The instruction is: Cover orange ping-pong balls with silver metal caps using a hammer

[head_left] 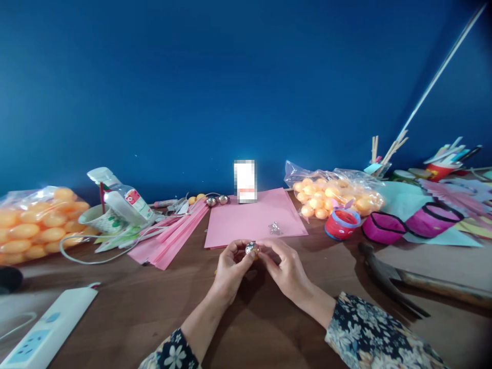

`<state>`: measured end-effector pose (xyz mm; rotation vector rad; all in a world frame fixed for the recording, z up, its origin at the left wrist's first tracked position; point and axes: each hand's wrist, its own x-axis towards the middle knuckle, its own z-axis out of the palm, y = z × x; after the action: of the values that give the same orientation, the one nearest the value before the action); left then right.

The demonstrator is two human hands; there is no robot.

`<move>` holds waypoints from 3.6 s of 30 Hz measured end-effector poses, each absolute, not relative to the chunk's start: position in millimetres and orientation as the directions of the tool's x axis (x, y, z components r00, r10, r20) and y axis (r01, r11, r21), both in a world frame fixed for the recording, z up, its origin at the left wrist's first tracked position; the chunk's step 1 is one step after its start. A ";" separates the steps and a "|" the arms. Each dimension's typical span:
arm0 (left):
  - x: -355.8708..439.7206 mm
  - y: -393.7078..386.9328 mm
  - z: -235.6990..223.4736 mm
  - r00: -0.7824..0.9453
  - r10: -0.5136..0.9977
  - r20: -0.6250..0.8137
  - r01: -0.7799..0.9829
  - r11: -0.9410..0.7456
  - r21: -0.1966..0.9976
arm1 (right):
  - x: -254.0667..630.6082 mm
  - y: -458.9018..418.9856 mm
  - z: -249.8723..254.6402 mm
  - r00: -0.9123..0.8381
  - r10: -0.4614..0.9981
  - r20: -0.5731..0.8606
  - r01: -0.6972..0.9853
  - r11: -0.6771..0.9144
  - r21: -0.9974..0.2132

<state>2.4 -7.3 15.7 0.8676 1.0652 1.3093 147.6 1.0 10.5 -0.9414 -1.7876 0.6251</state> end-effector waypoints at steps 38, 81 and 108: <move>1.1 -7.3 14.0 0.029 0.996 -0.089 -0.478 0.092 0.874 | 146.2 1.9 10.4 -0.241 0.814 0.529 0.237 0.578 -0.781; -0.9 -2.8 9.1 -0.045 0.991 -0.128 -0.521 0.086 0.849 | 201.1 48.7 1.4 -0.224 0.878 0.423 0.857 0.384 -0.344; -0.7 -2.0 9.9 -0.050 0.991 -0.127 -0.539 0.080 0.839 | 199.0 47.8 7.1 -0.219 0.882 0.418 0.825 0.395 -0.403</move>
<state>-0.7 -2.0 9.9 0.6691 0.8892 1.4059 199.0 47.8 7.1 -1.4534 -2.0674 0.1246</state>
